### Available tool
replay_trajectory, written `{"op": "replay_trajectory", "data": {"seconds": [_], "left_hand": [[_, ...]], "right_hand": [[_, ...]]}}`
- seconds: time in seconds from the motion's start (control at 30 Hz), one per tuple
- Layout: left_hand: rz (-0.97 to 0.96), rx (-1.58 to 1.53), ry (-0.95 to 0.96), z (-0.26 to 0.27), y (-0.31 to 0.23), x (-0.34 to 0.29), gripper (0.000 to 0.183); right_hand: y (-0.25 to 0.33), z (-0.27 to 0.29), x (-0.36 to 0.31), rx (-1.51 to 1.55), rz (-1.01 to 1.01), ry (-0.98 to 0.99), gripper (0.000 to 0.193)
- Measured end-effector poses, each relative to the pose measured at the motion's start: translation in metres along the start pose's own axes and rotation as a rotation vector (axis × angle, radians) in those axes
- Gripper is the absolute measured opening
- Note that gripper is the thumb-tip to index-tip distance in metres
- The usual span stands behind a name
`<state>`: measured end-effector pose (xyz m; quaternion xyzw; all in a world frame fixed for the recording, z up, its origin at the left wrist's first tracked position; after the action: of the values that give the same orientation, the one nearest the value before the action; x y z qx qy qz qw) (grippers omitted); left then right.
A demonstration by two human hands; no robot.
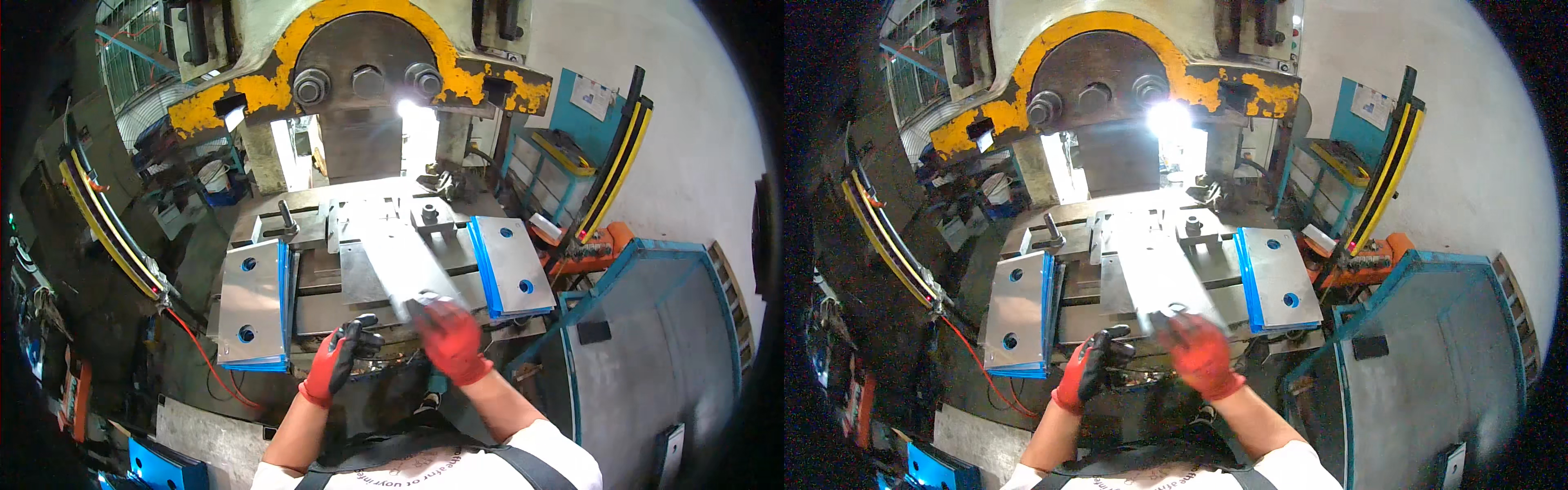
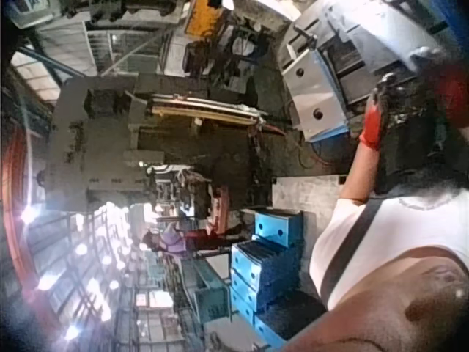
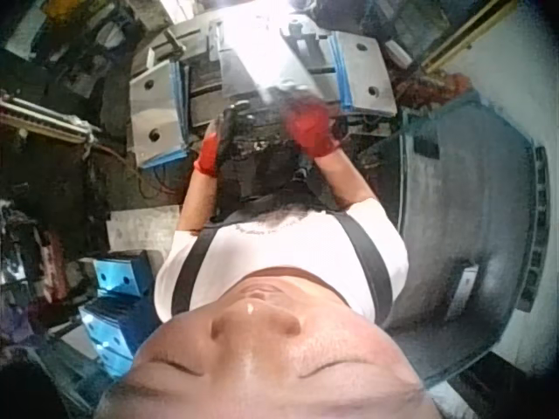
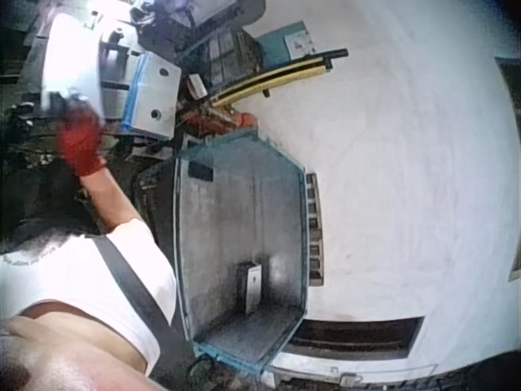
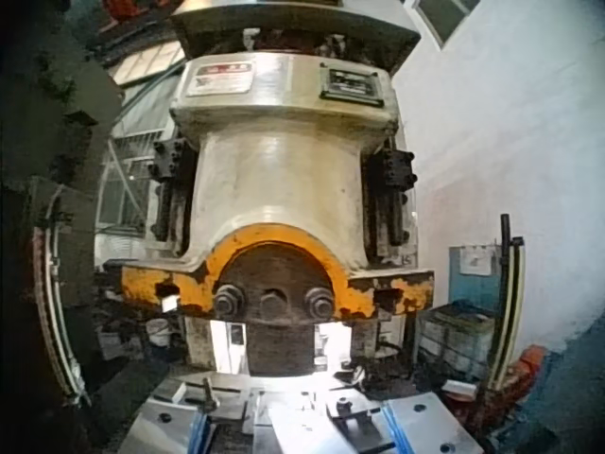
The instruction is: The person operates a large industrial punch press to stamp or form metal plates, using safety buttons and a control lever.
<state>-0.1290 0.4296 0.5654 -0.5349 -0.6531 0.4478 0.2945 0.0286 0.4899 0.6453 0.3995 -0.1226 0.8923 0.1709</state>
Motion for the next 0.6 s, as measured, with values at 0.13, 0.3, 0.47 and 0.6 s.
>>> {"op": "replay_trajectory", "data": {"seconds": [0.13, 0.3, 0.47, 0.6], "left_hand": [[-0.117, 0.233, -0.141, 0.047, 0.025, 0.023, 0.027], [-0.176, 0.034, -0.142, 0.073, 0.042, 0.033, 0.021], [-0.143, -0.069, -0.189, 0.056, 0.022, 0.046, 0.018], [-0.132, -0.053, -0.189, 0.062, 0.024, 0.056, 0.018]], "right_hand": [[0.066, -0.038, -0.019, 0.05, 0.163, 0.15, 0.042], [0.056, -0.033, -0.019, 0.267, 0.014, 0.157, 0.05], [0.003, -0.024, -0.024, 0.16, -0.309, 0.144, 0.06], [-0.024, -0.048, -0.048, 0.336, -0.387, 0.13, 0.059]]}}
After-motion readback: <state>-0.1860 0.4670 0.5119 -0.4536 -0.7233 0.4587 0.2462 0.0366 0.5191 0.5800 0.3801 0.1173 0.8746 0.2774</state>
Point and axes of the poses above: each hand's wrist, its own x-axis towards the middle knuckle, its own z-axis out of the back of the hand, y = z × x, the point moved 9 cm from there along x, towards the middle knuckle, and after that the axes turned 4 degrees about -x, right-handed, at the moved point
